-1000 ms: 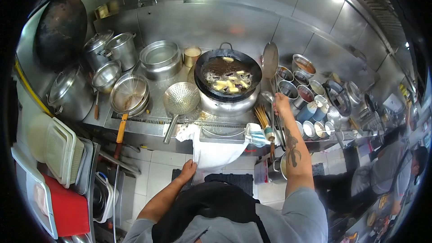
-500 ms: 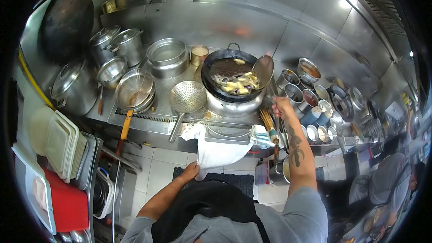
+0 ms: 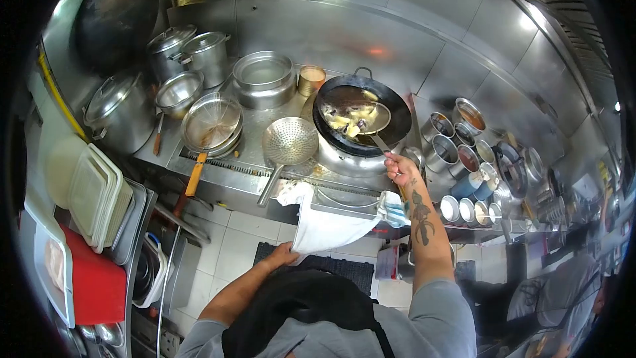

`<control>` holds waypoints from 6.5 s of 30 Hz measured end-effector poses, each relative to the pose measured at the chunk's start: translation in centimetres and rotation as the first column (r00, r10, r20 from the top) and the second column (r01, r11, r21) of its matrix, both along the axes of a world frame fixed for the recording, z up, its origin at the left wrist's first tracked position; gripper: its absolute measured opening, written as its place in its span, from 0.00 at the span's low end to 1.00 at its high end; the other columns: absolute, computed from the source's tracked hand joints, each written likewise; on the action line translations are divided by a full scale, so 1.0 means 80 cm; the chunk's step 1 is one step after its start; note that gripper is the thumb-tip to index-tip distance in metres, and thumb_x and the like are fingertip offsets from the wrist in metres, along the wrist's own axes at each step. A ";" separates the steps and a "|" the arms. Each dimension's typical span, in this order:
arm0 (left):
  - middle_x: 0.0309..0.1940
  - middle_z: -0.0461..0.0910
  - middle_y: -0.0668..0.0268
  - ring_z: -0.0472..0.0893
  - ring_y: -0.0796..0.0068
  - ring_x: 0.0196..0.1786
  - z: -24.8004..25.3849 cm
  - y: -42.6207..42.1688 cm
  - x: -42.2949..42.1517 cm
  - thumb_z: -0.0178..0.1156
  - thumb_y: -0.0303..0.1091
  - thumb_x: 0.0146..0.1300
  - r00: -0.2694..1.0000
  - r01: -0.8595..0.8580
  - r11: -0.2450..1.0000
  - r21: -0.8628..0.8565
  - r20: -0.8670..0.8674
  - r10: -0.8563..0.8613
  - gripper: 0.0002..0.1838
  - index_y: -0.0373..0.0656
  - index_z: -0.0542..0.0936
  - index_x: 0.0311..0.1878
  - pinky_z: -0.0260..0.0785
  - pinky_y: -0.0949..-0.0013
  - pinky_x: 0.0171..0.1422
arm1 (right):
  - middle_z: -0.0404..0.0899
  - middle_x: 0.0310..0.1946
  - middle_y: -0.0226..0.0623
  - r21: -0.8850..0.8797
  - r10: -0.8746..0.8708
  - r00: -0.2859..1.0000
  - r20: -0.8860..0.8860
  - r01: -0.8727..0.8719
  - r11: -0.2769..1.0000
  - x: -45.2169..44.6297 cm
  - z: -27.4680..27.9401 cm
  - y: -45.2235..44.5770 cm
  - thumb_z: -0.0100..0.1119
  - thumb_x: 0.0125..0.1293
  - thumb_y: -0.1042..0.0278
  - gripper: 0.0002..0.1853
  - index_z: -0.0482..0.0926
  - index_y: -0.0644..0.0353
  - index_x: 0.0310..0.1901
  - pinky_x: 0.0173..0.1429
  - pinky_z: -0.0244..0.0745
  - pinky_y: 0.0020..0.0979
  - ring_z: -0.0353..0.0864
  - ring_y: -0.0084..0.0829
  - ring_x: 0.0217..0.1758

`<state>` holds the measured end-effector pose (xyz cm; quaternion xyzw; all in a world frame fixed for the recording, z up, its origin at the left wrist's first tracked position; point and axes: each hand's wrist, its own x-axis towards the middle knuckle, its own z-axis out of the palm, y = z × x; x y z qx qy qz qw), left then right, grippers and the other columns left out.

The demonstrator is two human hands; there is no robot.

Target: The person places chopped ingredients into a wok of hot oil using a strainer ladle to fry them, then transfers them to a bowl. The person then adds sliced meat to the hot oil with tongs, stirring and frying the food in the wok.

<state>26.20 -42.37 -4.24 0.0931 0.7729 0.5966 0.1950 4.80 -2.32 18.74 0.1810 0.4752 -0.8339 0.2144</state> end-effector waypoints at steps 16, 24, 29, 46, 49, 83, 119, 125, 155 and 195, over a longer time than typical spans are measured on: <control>0.28 0.80 0.50 0.80 0.57 0.34 -0.017 -0.034 0.009 0.57 0.39 0.47 0.977 0.119 0.975 -0.188 0.197 -0.082 0.16 0.36 0.79 0.36 0.70 0.60 0.41 | 0.66 0.15 0.29 0.525 0.009 0.971 -0.237 0.120 0.843 0.041 0.063 -0.085 0.42 0.68 0.63 0.10 0.68 0.56 0.46 0.11 0.50 0.24 0.56 0.19 0.09; 0.31 0.80 0.50 0.80 0.58 0.36 -0.017 -0.043 0.013 0.57 0.38 0.47 0.993 0.091 0.967 -0.237 -0.055 -0.107 0.18 0.35 0.78 0.40 0.70 0.62 0.44 | 0.66 0.15 0.29 0.847 0.170 0.935 -0.311 0.192 0.495 0.051 0.066 -0.112 0.45 0.68 0.62 0.12 0.73 0.56 0.47 0.10 0.53 0.25 0.59 0.20 0.08; 0.32 0.79 0.48 0.79 0.54 0.37 -0.002 -0.045 0.016 0.56 0.38 0.48 0.997 0.076 0.970 -0.231 0.022 -0.072 0.18 0.32 0.76 0.39 0.69 0.60 0.45 | 0.65 0.14 0.28 0.703 0.001 0.951 -0.310 0.229 0.673 0.044 0.076 -0.095 0.46 0.67 0.62 0.12 0.71 0.55 0.49 0.11 0.52 0.24 0.58 0.20 0.09; 0.34 0.76 0.42 0.75 0.44 0.42 -0.011 -0.034 0.011 0.47 0.40 0.55 0.992 -0.022 0.947 -0.319 -0.126 -0.019 0.18 0.32 0.74 0.36 0.66 0.54 0.49 | 0.66 0.16 0.30 0.730 -0.180 0.955 -0.237 0.297 0.616 0.020 0.063 -0.019 0.37 0.66 0.66 0.12 0.69 0.54 0.48 0.13 0.54 0.27 0.60 0.22 0.10; 0.33 0.76 0.42 0.75 0.44 0.41 -0.005 -0.033 0.015 0.49 0.40 0.54 0.994 -0.041 0.937 -0.348 -0.107 0.004 0.18 0.32 0.74 0.36 0.67 0.55 0.48 | 0.66 0.17 0.30 0.599 -0.228 0.967 -0.111 0.248 0.761 0.013 0.056 -0.023 0.36 0.65 0.68 0.13 0.66 0.53 0.50 0.14 0.52 0.25 0.58 0.21 0.11; 0.21 0.72 0.55 0.72 0.71 0.18 -0.171 -0.307 0.273 0.60 0.31 0.44 0.468 -0.648 0.487 -0.585 0.198 0.861 0.29 0.21 0.64 0.46 0.65 0.68 0.15 | 0.65 0.13 0.29 0.768 0.096 0.938 -0.334 0.212 0.605 0.003 0.044 -0.109 0.42 0.69 0.60 0.12 0.74 0.53 0.44 0.10 0.54 0.26 0.60 0.22 0.08; 0.36 0.77 0.43 0.79 0.48 0.42 -0.156 -0.317 0.289 0.65 0.36 0.37 0.488 -0.604 0.386 -0.697 0.059 0.871 0.28 0.25 0.69 0.40 0.72 0.59 0.49 | 0.65 0.19 0.25 -0.107 0.051 0.997 -0.055 -0.057 0.993 -0.008 -0.003 -0.058 0.42 0.67 0.69 0.03 0.66 0.56 0.38 0.16 0.51 0.19 0.54 0.14 0.12; 0.32 0.78 0.46 0.79 0.55 0.36 -0.193 -0.331 0.314 0.66 0.38 0.39 0.518 -0.576 0.453 -0.681 0.125 0.847 0.26 0.24 0.71 0.35 0.72 0.59 0.41 | 0.65 0.18 0.26 -0.178 -0.038 0.998 -0.045 0.030 0.984 -0.019 0.007 -0.080 0.42 0.67 0.68 0.03 0.66 0.55 0.39 0.15 0.51 0.20 0.55 0.15 0.12; 0.36 0.75 0.39 0.76 0.43 0.43 -0.204 -0.336 0.334 0.57 0.33 0.42 0.358 -0.674 0.322 -0.665 0.088 0.930 0.22 0.23 0.70 0.37 0.69 0.58 0.51 | 0.66 0.15 0.30 0.578 -0.120 0.952 -0.282 0.268 0.771 0.018 0.060 -0.125 0.41 0.68 0.60 0.13 0.66 0.52 0.51 0.12 0.54 0.26 0.59 0.21 0.09; 0.33 0.75 0.42 0.77 0.50 0.38 -0.176 -0.312 0.368 0.58 0.32 0.44 0.280 -0.711 0.039 -0.702 -0.231 0.932 0.22 0.22 0.68 0.37 0.70 0.61 0.46 | 0.67 0.19 0.32 0.028 -0.146 0.987 -0.068 0.148 0.989 -0.074 -0.014 -0.066 0.39 0.68 0.67 0.08 0.63 0.57 0.46 0.16 0.53 0.24 0.56 0.21 0.12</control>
